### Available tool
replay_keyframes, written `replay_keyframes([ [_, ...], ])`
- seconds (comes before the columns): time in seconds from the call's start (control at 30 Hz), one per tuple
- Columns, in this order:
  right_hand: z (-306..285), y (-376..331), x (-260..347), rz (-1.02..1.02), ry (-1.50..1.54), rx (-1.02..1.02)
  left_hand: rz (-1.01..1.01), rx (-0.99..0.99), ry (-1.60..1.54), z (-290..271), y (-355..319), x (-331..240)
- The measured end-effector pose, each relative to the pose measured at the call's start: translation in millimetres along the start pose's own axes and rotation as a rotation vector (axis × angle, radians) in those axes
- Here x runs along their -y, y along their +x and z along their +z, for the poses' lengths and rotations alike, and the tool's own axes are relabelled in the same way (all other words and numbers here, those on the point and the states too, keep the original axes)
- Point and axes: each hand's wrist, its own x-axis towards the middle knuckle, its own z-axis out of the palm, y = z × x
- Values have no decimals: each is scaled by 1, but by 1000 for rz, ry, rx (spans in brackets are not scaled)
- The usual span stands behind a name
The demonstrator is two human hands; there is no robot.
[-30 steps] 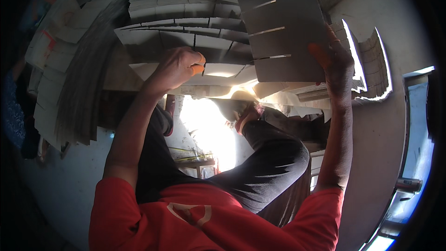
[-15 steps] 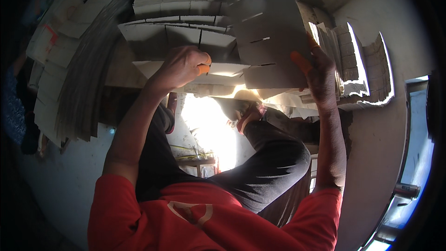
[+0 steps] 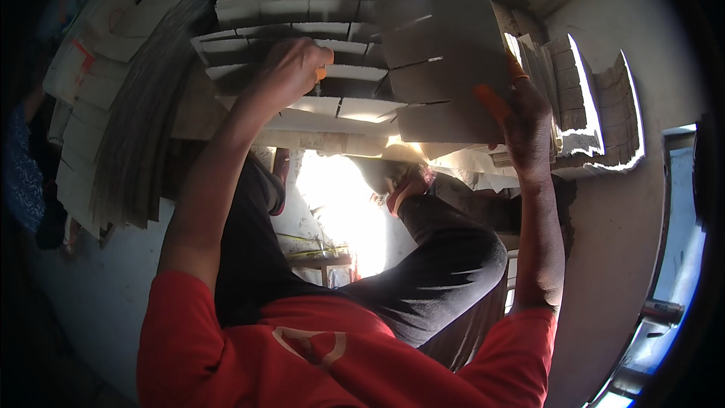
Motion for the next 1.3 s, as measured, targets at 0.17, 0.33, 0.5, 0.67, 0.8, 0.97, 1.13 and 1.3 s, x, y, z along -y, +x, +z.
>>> replay_keyframes([
  [0.17, 6, -2, 7, 106, -8, 93, -55, 53, -54, -4, -14, -10],
  [0.33, 7, 0, -11, -79, 58, 57, -68, 47, -104, -11, -4, -5],
  [0.5, 7, 2, -9, 14, 74, 99, 123, -184, -79, -10, 14, 21],
  [0.67, 6, 4, 2, 85, -52, 162, -93, -28, -284, -17, 21, 15],
  [0.8, 8, 4, 0, 92, -47, 168, 30, -185, -20, -1, 22, 31],
  [0.97, 9, 4, 6, 49, -87, 162, 43, 20, 23, -6, 18, 26],
  [1.13, 6, -2, 2, 106, -102, 216, -30, 75, -107, -18, 22, 14],
  [1.3, 14, 3, -9, 19, -99, 263, -100, -4, 87, -15, 42, 25],
])
